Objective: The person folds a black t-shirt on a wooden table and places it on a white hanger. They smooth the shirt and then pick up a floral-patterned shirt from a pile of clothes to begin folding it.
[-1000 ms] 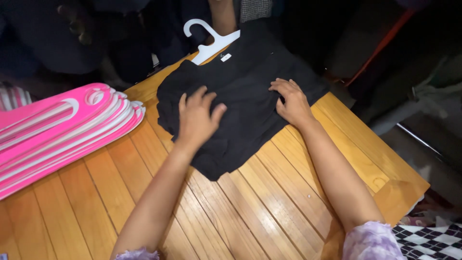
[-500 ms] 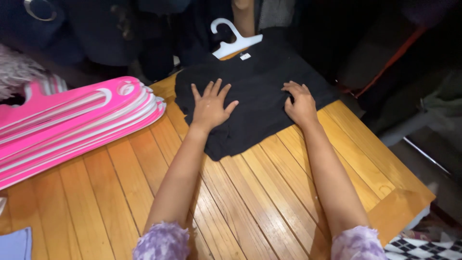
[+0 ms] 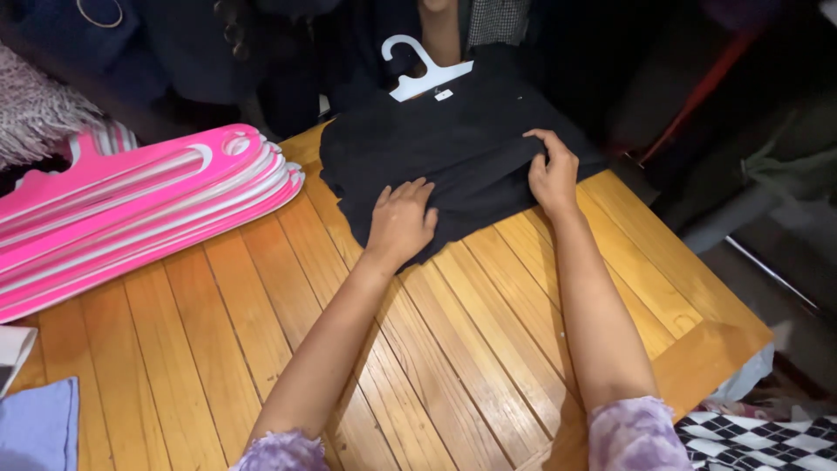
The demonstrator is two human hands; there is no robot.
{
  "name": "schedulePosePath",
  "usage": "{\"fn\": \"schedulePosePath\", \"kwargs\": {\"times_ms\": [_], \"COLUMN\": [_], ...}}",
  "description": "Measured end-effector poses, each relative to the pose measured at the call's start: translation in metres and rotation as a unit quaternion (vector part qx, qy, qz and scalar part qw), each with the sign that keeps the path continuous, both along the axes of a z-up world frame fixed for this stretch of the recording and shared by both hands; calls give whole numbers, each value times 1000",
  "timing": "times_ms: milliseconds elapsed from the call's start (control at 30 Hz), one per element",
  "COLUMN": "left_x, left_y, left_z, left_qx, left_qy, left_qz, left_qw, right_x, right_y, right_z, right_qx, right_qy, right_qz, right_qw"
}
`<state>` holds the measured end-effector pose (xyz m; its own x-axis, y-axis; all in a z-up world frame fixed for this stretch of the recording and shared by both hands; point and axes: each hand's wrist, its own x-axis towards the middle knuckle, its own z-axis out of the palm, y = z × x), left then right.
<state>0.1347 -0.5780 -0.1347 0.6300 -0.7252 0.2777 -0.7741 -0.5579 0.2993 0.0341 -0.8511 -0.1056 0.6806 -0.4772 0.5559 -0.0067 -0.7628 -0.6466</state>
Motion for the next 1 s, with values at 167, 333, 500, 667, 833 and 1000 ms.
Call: {"fn": "schedulePosePath", "kwargs": {"times_ms": [167, 333, 500, 667, 833, 1000], "left_x": [18, -12, -3, -40, -90, -131], "left_y": [5, 28, 39, 33, 22, 45], "left_z": [-35, 7, 39, 119, 126, 118], "left_qx": [-19, 46, -3, -213, -321, -45], "left_qy": [-83, -145, -275, -48, 122, 273], "left_qz": [29, 39, 88, 8, -132, -183], "left_qw": [996, 988, 957, 976, 930, 943], "right_x": [4, -3, -5, -27, -23, -17], "right_y": [-27, -31, -16, 93, 87, -21], "right_z": [-19, -7, 22, 122, 90, -39], "right_qx": [-1, -5, -34, 125, 288, 475], "right_qy": [65, 150, 223, 369, 331, -134], "right_qz": [-17, -53, -108, -100, -76, -245], "right_qw": [998, 987, 968, 916, 895, 834]}}
